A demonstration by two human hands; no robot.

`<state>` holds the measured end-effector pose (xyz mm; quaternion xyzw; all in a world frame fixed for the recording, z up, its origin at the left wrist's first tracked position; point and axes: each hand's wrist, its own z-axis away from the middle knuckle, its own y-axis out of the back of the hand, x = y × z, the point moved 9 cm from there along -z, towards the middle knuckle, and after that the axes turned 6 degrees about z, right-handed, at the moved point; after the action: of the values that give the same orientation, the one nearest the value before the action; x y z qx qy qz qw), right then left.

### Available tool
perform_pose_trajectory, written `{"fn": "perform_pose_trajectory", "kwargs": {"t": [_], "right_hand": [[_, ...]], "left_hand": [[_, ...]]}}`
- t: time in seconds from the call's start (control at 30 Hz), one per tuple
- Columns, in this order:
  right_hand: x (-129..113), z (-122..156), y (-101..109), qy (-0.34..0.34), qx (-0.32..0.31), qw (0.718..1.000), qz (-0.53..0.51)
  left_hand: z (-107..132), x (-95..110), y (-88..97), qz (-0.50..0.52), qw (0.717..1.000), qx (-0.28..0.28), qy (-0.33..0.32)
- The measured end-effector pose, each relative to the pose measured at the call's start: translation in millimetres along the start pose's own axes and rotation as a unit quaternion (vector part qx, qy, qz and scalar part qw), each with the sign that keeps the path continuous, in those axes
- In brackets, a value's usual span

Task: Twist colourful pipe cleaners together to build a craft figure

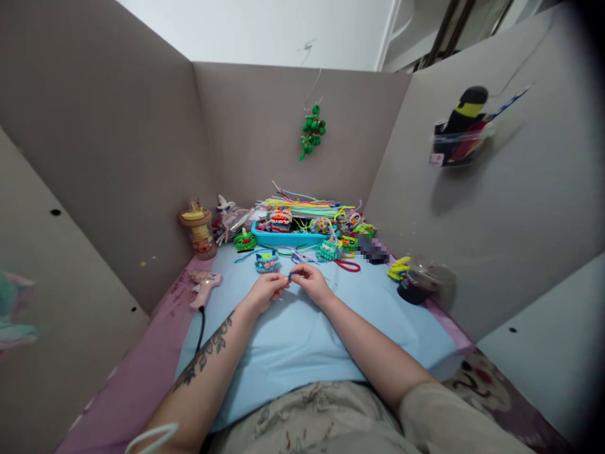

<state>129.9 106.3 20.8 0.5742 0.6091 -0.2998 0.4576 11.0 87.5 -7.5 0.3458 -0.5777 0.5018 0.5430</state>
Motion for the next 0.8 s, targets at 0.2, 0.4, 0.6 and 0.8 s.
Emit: {"fn": "perform_pose_trajectory", "kwargs": {"t": [0.2, 0.4, 0.6, 0.8], "right_hand": [[-3.1, 1.0, -2.5, -0.007, -0.015, 1.000, -0.002], [1.6, 3.5, -5.1, -0.022, -0.028, 0.999, -0.008], [4.9, 1.1, 3.6, -0.003, 0.020, 1.000, 0.014], [-3.5, 0.5, 9.3, 0.041, 0.042, 0.997, 0.058]], "left_hand": [[3.7, 6.0, -4.9, 0.002, 1.000, -0.010, -0.009], [4.1, 9.4, -8.3, -0.027, 0.999, -0.024, -0.030], [0.2, 17.3, 3.3, -0.093, 0.991, 0.024, -0.095], [1.6, 24.6, 2.1, -0.171, 0.976, 0.036, -0.132]]}}
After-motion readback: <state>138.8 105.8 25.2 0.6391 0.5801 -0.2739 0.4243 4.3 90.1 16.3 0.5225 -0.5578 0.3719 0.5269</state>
